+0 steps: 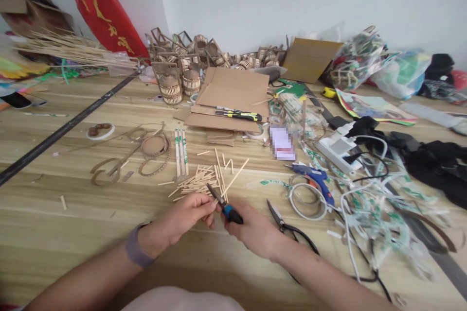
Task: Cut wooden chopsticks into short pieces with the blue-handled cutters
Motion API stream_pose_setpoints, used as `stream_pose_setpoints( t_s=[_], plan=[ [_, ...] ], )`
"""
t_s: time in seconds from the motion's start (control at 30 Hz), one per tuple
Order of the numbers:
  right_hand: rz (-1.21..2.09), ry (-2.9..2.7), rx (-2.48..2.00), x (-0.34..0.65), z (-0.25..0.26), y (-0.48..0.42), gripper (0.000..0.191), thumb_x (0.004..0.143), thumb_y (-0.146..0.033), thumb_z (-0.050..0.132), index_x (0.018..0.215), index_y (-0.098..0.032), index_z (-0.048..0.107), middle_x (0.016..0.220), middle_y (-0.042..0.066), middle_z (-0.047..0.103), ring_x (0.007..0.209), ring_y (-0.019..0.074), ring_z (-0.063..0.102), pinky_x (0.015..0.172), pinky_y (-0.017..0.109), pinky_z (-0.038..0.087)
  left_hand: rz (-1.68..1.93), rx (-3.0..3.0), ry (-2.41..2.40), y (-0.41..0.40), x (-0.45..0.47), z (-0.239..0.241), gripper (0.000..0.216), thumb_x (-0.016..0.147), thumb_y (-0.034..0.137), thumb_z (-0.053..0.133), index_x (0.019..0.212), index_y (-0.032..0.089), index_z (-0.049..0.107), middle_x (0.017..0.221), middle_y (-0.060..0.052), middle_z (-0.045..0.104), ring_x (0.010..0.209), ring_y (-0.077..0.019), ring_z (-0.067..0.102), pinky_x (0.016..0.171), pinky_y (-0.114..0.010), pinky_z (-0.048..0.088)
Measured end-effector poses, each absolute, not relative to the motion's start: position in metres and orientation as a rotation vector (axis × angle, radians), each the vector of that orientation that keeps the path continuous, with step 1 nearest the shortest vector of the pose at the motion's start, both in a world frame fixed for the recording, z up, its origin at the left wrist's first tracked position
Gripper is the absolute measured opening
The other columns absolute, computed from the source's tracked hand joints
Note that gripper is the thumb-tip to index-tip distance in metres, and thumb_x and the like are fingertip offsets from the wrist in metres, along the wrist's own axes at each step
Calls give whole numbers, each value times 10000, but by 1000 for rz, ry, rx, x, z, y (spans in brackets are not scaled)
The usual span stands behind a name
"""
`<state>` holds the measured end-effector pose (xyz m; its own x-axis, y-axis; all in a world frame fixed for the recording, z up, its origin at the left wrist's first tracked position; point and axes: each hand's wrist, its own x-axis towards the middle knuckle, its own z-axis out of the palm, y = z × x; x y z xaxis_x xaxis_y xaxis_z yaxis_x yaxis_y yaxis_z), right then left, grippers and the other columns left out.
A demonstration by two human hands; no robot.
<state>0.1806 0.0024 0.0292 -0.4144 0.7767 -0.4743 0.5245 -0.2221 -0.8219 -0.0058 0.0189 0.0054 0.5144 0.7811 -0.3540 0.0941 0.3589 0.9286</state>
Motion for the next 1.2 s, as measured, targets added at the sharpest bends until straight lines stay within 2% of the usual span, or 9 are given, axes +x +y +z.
stream_pose_setpoints(
  t_s=[0.17, 0.23, 0.33, 0.4, 0.6, 0.67, 0.8, 1.0, 1.2],
  plan=[
    [1438, -2054, -1588, 198, 43, 9, 209, 820, -306, 517, 966, -184, 606, 927, 52, 649, 878, 213, 586, 775, 315, 464, 753, 1142, 1017, 30, -18, 4, 344, 823, 486, 527, 656, 186, 554, 603, 13, 544, 657, -161, 528, 737, -294, 386],
    [1023, -2183, -1772, 206, 43, 16, 274, 883, -318, 477, 1086, -171, 586, 1008, 96, 660, 942, 251, 596, 821, 364, 459, 846, 1149, 1073, 33, -23, 5, 357, 849, 465, 506, 634, 183, 547, 643, 2, 557, 678, -158, 527, 735, -288, 376],
    [89, -2203, -2175, 214, 29, 34, 386, 919, -334, 489, 1237, -119, 529, 1141, 190, 622, 1039, 347, 571, 821, 451, 447, 826, 1161, 1073, 33, -22, 7, 340, 859, 435, 495, 637, 183, 546, 667, -8, 575, 682, -162, 533, 720, -288, 375],
    [-190, -2176, -2271, 215, 15, 46, 399, 934, -347, 490, 1240, -95, 531, 1115, 215, 627, 1015, 371, 580, 781, 461, 450, 748, 1170, 1052, 30, -18, 9, 303, 868, 411, 478, 683, 185, 558, 638, -1, 574, 671, -168, 541, 725, -295, 383],
    [-299, -2197, -2184, 214, -17, 67, 376, 932, -352, 523, 1201, -92, 564, 1045, 201, 655, 958, 351, 605, 779, 456, 442, 621, 1383, 1076, 26, -12, 15, 346, 904, 328, 428, 594, 197, 506, 668, -33, 605, 879, -213, 599, 790, -290, 392],
    [-325, -2214, -2116, 215, -18, 68, 393, 927, -362, 542, 1209, -89, 563, 1077, 197, 656, 988, 337, 599, 841, 463, 431, 580, 1488, 1121, 27, -14, 16, 362, 927, 308, 391, 594, 201, 485, 668, -31, 603, 837, -205, 604, 754, -283, 399],
    [-403, -2204, -1947, 213, 0, 57, 348, 955, -364, 499, 1199, -131, 584, 1190, 163, 629, 1083, 296, 555, 949, 427, 389, 477, 1795, 1294, 28, -16, 13, 303, 962, 267, 357, 716, 200, 520, 679, -19, 607, 678, -187, 577, 664, -283, 391],
    [-543, -2323, -1180, 183, 24, 32, 170, 952, -316, 546, 1006, -202, 661, 1022, 72, 710, 1051, 250, 556, 1011, 401, 298, 356, 2234, 1443, 20, -11, 8, 250, 985, 223, 354, 900, 192, 587, 841, -58, 682, 766, -216, 630, 681, -305, 417],
    [-325, -2495, -1311, 172, 8, 27, 158, 922, -236, 599, 782, -211, 667, 681, 16, 648, 692, 192, 526, 674, 319, 292, 257, 2408, 1502, 17, -10, 9, 272, 945, 100, 333, 945, 174, 595, 852, -80, 672, 793, -238, 633, 697, -336, 458]
  ],
)
